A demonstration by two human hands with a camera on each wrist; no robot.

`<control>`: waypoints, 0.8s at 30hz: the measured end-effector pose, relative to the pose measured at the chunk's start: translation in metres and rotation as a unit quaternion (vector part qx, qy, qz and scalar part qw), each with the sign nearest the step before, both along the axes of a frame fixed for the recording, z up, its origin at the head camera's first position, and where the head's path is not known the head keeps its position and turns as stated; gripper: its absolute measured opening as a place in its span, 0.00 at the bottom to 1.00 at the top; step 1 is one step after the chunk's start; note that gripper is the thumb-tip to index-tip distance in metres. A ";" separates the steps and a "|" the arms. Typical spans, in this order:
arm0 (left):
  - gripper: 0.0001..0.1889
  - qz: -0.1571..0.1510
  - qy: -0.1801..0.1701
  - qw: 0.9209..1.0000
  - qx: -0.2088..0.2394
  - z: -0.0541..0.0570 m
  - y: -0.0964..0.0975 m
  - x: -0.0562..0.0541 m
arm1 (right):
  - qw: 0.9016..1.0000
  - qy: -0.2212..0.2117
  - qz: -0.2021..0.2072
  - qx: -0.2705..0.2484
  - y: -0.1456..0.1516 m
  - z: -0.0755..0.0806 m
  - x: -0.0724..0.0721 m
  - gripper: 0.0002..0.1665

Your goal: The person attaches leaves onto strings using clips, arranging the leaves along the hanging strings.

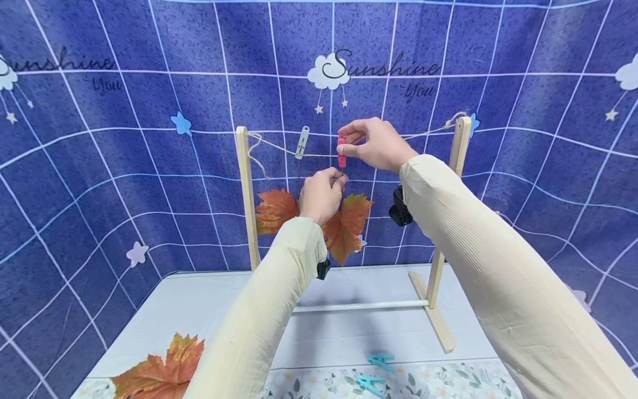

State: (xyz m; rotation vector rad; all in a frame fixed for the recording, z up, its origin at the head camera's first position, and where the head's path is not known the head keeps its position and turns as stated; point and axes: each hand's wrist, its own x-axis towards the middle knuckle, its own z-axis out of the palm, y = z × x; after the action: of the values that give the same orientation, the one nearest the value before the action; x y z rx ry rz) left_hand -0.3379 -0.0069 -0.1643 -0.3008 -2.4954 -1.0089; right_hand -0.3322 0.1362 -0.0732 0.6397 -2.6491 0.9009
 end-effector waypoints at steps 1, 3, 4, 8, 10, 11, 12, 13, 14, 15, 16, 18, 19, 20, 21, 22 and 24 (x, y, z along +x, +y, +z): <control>0.12 0.000 -0.001 1.000 0.000 0.000 0.000 0.000 | 1.000 0.000 -0.001 -0.001 0.000 0.000 0.000 0.27; 0.12 0.000 -0.001 1.000 0.000 -0.001 0.000 0.000 | 1.000 0.001 -0.004 0.000 0.000 -0.001 0.000 0.27; 0.12 0.001 -0.001 1.000 0.000 -0.001 0.000 0.001 | 1.000 0.000 -0.006 -0.001 0.000 -0.002 0.000 0.27; 0.13 0.002 0.000 1.000 -0.004 -0.002 0.000 0.001 | 1.000 0.006 -0.010 -0.004 0.001 -0.002 -0.001 0.26; 0.13 0.001 0.003 1.000 -0.007 -0.002 0.000 0.001 | 1.000 0.013 -0.013 -0.007 0.001 -0.001 -0.002 0.26; 0.13 0.002 0.006 1.000 -0.008 -0.002 0.000 0.000 | 1.000 0.018 -0.015 -0.009 0.002 -0.001 -0.002 0.25; 0.13 0.002 0.009 1.000 -0.009 -0.002 0.000 0.000 | 1.000 0.023 -0.017 -0.010 0.002 0.000 -0.002 0.25; 0.13 0.002 0.011 1.000 -0.011 -0.002 -0.001 0.000 | 0.999 0.028 -0.018 -0.013 0.002 0.000 -0.001 0.25; 0.13 0.001 0.012 1.000 -0.012 -0.002 -0.001 0.000 | 0.999 0.032 -0.020 -0.013 0.003 0.001 -0.002 0.25; 0.13 0.001 0.013 1.000 -0.012 -0.002 -0.001 0.000 | 0.999 0.035 -0.021 -0.014 0.003 0.001 -0.001 0.24; 0.13 0.001 0.013 1.000 -0.013 -0.002 -0.001 0.000 | 0.999 0.037 -0.022 -0.016 0.003 0.002 -0.001 0.24; 0.13 0.000 0.014 1.000 -0.012 -0.002 -0.001 0.000 | 0.999 0.038 -0.023 -0.019 0.002 0.002 -0.001 0.22; 0.13 -0.001 0.014 1.000 -0.012 -0.002 -0.001 0.000 | 0.999 0.038 -0.024 -0.021 0.002 0.002 -0.001 0.21; 0.13 -0.002 0.015 1.000 -0.011 -0.002 -0.001 0.000 | 0.999 0.036 -0.025 -0.025 0.002 0.002 0.000 0.20; 0.13 -0.003 0.016 1.000 -0.010 -0.001 -0.001 0.000 | 0.999 0.034 -0.025 -0.028 0.001 0.002 0.000 0.19; 0.13 -0.004 0.018 1.000 -0.009 -0.001 -0.001 0.000 | 0.999 0.033 -0.025 -0.031 0.001 0.002 0.000 0.17; 0.12 -0.004 0.023 1.000 -0.006 -0.001 -0.001 0.000 | 0.998 0.031 -0.027 -0.038 0.000 0.002 0.001 0.16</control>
State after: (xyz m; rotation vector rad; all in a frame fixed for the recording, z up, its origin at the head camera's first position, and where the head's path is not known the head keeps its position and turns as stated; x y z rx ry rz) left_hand -0.3382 -0.0077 -0.1649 -0.3347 -2.4621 -0.9783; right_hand -0.3314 0.1367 -0.0716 0.5663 -2.5525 0.9455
